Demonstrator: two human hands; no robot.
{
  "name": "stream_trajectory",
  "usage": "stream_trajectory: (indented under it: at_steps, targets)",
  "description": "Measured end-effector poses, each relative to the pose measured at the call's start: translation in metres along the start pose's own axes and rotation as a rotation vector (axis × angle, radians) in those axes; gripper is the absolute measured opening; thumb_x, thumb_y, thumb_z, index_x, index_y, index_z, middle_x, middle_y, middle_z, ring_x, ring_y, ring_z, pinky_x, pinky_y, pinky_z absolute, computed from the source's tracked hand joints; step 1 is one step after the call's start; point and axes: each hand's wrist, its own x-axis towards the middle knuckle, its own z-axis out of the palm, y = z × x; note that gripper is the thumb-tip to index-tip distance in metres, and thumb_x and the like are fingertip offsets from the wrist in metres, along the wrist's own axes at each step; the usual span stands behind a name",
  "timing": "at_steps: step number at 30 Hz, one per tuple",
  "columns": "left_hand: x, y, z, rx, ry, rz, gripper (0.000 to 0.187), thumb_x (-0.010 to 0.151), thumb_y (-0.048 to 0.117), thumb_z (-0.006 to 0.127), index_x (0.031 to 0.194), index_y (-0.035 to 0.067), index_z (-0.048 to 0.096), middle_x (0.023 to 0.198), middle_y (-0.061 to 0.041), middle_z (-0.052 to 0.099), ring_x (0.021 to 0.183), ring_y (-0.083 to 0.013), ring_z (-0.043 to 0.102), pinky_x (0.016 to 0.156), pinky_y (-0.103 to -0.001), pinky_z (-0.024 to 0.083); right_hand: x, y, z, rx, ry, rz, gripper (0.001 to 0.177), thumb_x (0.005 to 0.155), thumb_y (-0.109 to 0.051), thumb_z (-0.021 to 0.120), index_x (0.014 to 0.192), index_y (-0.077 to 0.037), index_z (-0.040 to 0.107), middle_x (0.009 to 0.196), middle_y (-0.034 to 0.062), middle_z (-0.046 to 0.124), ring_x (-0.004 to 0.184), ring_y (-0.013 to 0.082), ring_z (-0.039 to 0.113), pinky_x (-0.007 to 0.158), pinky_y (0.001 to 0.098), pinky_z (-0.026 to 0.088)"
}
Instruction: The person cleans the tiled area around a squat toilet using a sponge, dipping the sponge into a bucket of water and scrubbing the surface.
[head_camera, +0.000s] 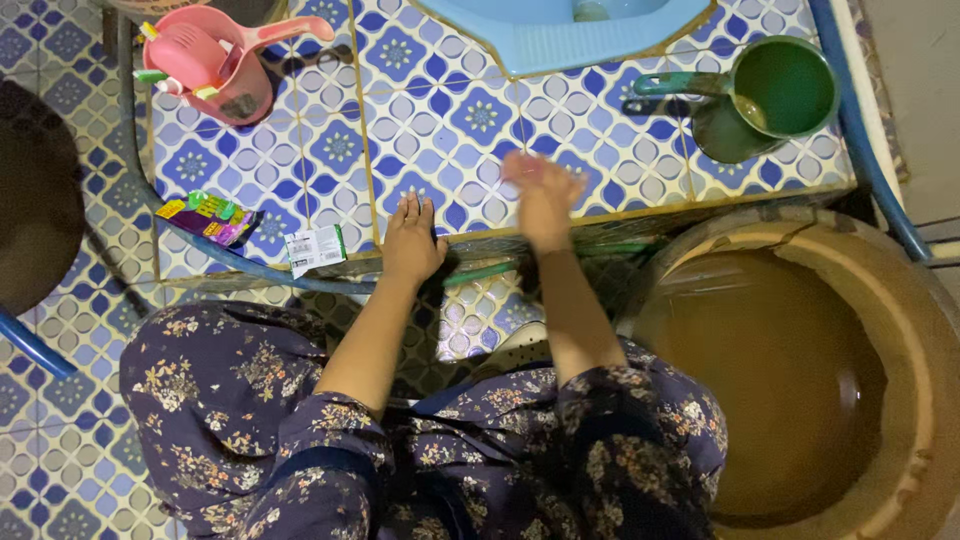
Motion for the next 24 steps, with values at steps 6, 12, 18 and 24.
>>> stream_trajectory:
  at_steps: [6,12,18,24]
  targets:
    - [-0.001,-0.001,0.005,0.02,0.054,0.02,0.076,0.084,0.033,0.073,0.149,0.002,0.048,0.158,-0.026,0.04,0.145,-0.0411,0.037,0.119,-0.049,0.03,-0.005,0.043,-0.011,-0.118,0.103,0.448,0.06,0.089,-0.02,0.066,0.147,-0.034,0.058,0.152,0.0139,0.048,0.13,0.0394,0.043,0.104,0.0641,0.027]
    - [-0.004,0.001,0.005,-0.049,0.168,0.062,0.066,0.087,0.03,0.07,0.143,-0.001,0.054,0.153,-0.03,0.045,0.142,-0.0452,0.042,0.115,-0.055,0.035,-0.001,0.0,0.021,-0.221,0.126,0.254,0.073,0.077,-0.024,0.069,0.148,-0.022,0.053,0.146,0.01,0.05,0.128,0.0392,0.045,0.101,0.0622,0.031]
    - [-0.005,0.005,-0.005,-0.026,0.159,0.083,0.065,0.087,0.03,0.07,0.141,-0.003,0.054,0.151,-0.032,0.045,0.139,-0.0466,0.043,0.113,-0.056,0.036,-0.003,-0.082,0.037,0.237,0.086,-0.152,0.049,0.091,-0.002,0.057,0.129,-0.029,0.072,0.142,0.0046,0.058,0.126,0.0323,0.049,0.108,0.0547,0.031]
    - [-0.007,0.006,-0.023,-0.075,0.129,0.105,0.067,0.086,0.028,0.071,0.142,-0.004,0.054,0.151,-0.032,0.046,0.139,-0.0449,0.044,0.116,-0.048,0.037,0.015,-0.099,0.003,0.215,0.099,-0.306,0.05,0.078,-0.004,0.063,0.124,-0.018,0.078,0.135,0.019,0.059,0.128,0.0345,0.05,0.113,0.0547,0.033]
